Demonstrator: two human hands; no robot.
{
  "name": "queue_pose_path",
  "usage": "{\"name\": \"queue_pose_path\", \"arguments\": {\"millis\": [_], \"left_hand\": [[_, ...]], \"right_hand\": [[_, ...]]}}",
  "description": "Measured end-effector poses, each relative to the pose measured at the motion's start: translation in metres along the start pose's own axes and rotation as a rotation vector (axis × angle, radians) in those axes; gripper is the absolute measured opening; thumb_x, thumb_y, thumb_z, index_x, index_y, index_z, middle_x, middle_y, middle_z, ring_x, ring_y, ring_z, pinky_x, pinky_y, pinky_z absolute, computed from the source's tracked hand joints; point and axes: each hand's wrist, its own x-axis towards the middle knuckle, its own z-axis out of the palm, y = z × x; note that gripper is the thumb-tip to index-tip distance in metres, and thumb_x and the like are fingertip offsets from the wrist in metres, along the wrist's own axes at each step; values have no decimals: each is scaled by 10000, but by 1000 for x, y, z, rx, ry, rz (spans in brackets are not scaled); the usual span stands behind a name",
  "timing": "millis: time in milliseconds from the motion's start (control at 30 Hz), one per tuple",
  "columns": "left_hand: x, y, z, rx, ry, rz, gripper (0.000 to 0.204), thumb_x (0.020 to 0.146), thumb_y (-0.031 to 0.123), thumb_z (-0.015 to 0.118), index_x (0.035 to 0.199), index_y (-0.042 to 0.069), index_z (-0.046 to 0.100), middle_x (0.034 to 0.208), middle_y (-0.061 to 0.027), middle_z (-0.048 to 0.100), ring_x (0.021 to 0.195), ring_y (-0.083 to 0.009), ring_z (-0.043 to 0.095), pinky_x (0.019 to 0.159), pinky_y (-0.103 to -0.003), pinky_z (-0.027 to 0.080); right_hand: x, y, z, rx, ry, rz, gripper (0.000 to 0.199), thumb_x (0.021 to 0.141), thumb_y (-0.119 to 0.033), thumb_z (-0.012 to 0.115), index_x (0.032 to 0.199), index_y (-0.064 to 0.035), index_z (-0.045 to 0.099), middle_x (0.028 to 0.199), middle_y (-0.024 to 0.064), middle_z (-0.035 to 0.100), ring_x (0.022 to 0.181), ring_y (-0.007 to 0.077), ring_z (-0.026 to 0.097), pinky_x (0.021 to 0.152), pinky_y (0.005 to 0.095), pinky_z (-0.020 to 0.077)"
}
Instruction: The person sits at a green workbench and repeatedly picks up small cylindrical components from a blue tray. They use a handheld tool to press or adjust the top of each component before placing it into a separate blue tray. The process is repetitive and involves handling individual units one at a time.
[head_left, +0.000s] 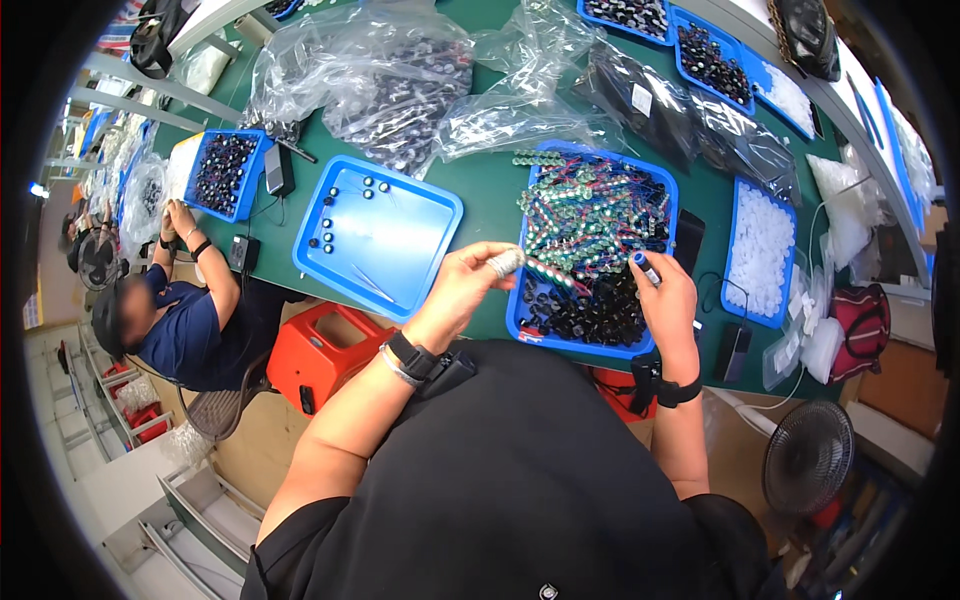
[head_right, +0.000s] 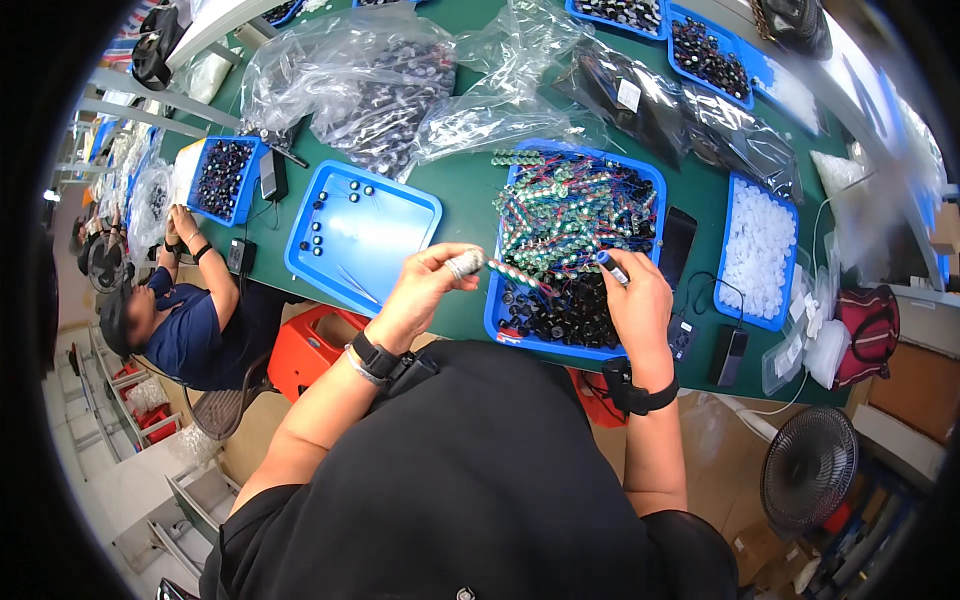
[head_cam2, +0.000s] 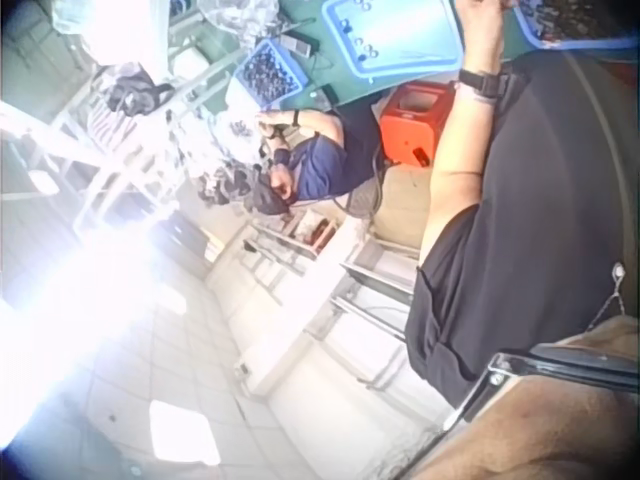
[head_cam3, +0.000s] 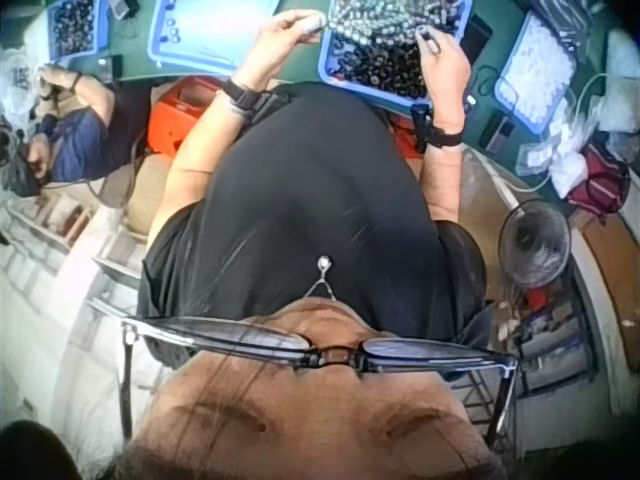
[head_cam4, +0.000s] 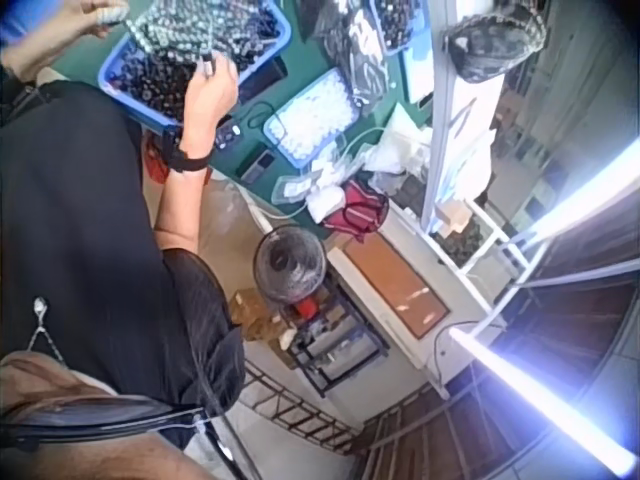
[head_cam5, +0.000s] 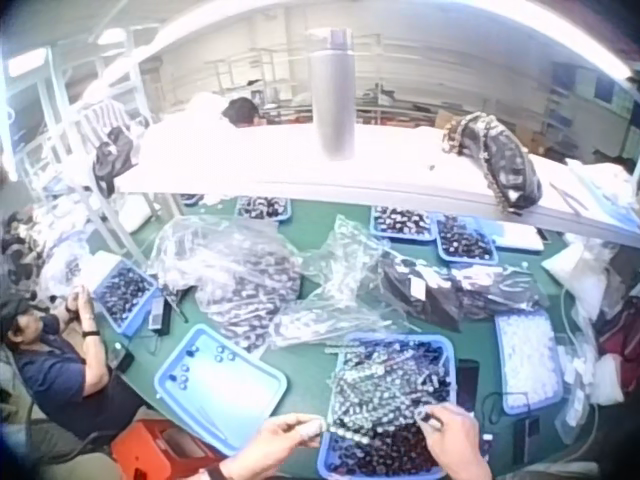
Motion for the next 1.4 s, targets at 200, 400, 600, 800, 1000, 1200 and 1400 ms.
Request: {"name": "queue_pose_path", "arguments": {"millis": [200, 400, 600, 800, 1000, 1200, 1400], "left_hand": [[-5, 5, 17, 114, -212, -86, 279, 905, 149, 601, 1126, -21, 610, 988, -74, 654, 884, -132, 613, 808, -281, 503], [-9, 4, 11, -51, -267, -67, 350, 908, 72, 554, 1238, -37, 514, 1088, -84, 608, 951, -148, 604, 873, -280, 486], [-3, -2, 7, -78, -295, -94, 400, 878, 47, 589, 1258, -38, 499, 1093, -81, 600, 1009, -154, 583, 905, -279, 469], [-5, 5, 13, -10, -294, -90, 396, 857, 33, 613, 1238, -34, 530, 1080, -80, 619, 1019, -121, 572, 918, -256, 441], [-1, 0, 12, -14, -298, -74, 398, 850, 25, 620, 1234, -36, 534, 1082, -84, 623, 1008, -115, 572, 912, -252, 442], [3, -8, 14, -23, -205, -80, 343, 874, 73, 624, 1190, -44, 556, 1031, -96, 637, 916, -129, 603, 849, -259, 480], [8, -22, 13, 185, -158, -3, 184, 889, 84, 605, 1021, -43, 593, 911, -80, 647, 817, -113, 599, 734, -272, 496]], "right_hand": [[-1, -58, 13, 414, -601, -29, 170, 828, -85, 667, 995, -56, 648, 841, 47, 643, 697, 120, 586, 683, 278, 471], [-7, -34, 36, 988, -583, 270, 146, 889, -137, 625, 922, 4, 613, 789, 24, 611, 706, 92, 569, 650, 250, 472], [-5, -31, 30, 947, -618, 263, 130, 884, -127, 627, 921, -3, 612, 762, 22, 594, 663, 84, 541, 611, 233, 455], [-5, -33, 35, 811, -658, 172, 129, 879, -141, 639, 903, -16, 618, 734, 3, 589, 636, 63, 512, 585, 220, 432], [-6, -31, 41, 775, -642, 226, 148, 881, -163, 640, 898, -18, 615, 730, 10, 594, 614, 59, 507, 562, 215, 423], [-12, -30, 54, 748, -620, 242, 168, 878, -157, 636, 942, -2, 629, 719, 8, 599, 600, 57, 513, 547, 217, 425], [-12, -42, 49, 594, -728, 217, 173, 900, -97, 578, 1004, 33, 626, 776, 42, 642, 629, 64, 541, 568, 212, 444]]}}
